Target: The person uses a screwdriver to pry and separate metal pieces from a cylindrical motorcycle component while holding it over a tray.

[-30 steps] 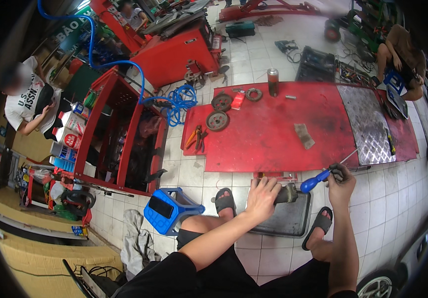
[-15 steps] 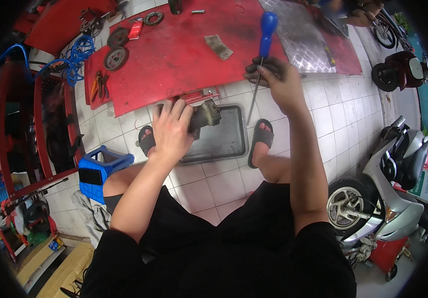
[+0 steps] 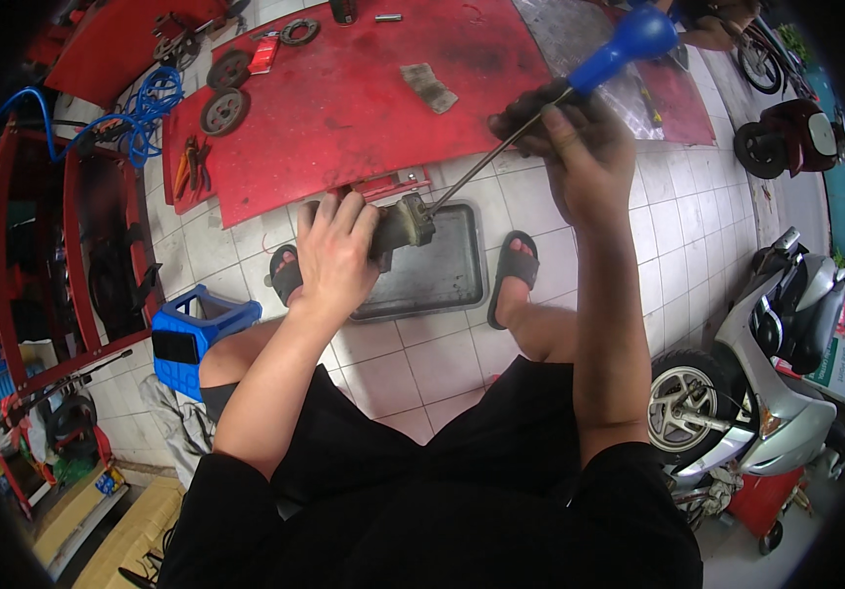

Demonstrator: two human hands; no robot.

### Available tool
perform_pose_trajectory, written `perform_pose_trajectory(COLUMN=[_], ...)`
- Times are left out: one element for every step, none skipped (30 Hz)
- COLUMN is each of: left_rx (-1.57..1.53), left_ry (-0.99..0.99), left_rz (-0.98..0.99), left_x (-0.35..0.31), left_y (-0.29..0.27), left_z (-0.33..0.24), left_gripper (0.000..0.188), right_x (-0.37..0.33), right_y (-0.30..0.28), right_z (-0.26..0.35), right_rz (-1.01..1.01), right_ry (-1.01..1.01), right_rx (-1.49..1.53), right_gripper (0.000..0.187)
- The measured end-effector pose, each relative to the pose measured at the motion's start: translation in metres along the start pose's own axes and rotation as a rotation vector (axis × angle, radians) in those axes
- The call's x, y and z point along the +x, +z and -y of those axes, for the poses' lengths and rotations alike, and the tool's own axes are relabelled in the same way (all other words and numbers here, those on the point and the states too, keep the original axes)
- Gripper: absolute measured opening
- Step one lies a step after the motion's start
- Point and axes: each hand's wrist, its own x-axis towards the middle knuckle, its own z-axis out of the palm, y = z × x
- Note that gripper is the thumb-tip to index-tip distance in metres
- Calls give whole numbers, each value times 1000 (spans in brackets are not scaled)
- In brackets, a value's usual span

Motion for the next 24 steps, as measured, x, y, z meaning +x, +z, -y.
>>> perform_pose_trajectory(left_rx=[0, -1, -6, -7, -6, -6, -6, -6, -3, 2, 2, 6, 10, 10, 11, 12, 13, 0, -11, -10, -20, -34, -37, -50], left_ry=[-3, -2, -2, -3, -4, -4, -4, -5, -6, -8, -8, -1, 6, 6, 3, 0, 1, -2, -6, -5, -9, -11, -8, -18], left_rz=[5, 4, 3, 1, 1, 0, 1, 1, 8, 15, 15, 9, 3, 3, 15, 26, 26, 37, 50, 51, 61, 68, 68, 68], left_x=[0, 1, 1, 1, 1, 2, 2, 1, 1, 1, 1, 1, 2, 1, 1, 1, 0, -1, -2, -3, -4, -4, -3, -3], left_y=[0, 0, 0, 0, -1, -2, -2, -2, -2, -2, -2, -2, -2, -2, -1, -1, 0, 1, 2, 3, 3, 4, 4, 4], left_z=[-1, -1, -1, -1, -1, -2, -2, -2, -2, -2, -2, -2, -3, -3, -4, -4, -4, -4, -4, -4, -4, -6, -7, -8], left_gripper=[42, 42, 41, 41, 41, 41, 41, 41, 41, 40, 40, 40, 40, 40, 40, 40, 40, 40, 40, 40, 40, 40, 40, 40], right_x=[0, 0, 0, 0, 0, 0, 0, -1, -1, -1, -2, -2, -2, -2, -4, -5, -6, -7, -8, -9, -10, -10, -10, -10], right_y=[-1, -1, -1, 1, 2, 3, 3, 4, 5, 7, 8, 9, 11, 13, 15, 18, 20, 23, 26, 29, 34, 39, 42, 43], right_z=[-2, -3, -2, -1, 0, 1, 1, 1, 1, 0, 0, 2, 5, 7, 7, 7, 7, 9, 12, 12, 10, 9, 9, 10], right_rz=[-10, -21, -22, 13, 47, 48, 48, 49, 49, 38, 28, 27, 28, 29, 29, 6, -18, -19, -13, -7, -8, -18, -27, -29], right_ry=[-2, -4, -4, -2, 0, 0, 3, 7, 7, 0, -7, -7, -3, 0, 0, -13, -27, -28, 3, 35, 35, -75, -186, -186], right_rx=[16, 31, 29, 29, 27, 27, 25, 22, 22, 39, 56, 56, 11, -35, -36, -92, -149, -149, -322, -495, -493, -514, -535, -537], right_gripper=[24, 25, 25, 23, 22, 22, 23, 23, 23, 21, 20, 20, 19, 18, 18, 18, 20, 20, 26, 33, 33, 30, 28, 28])
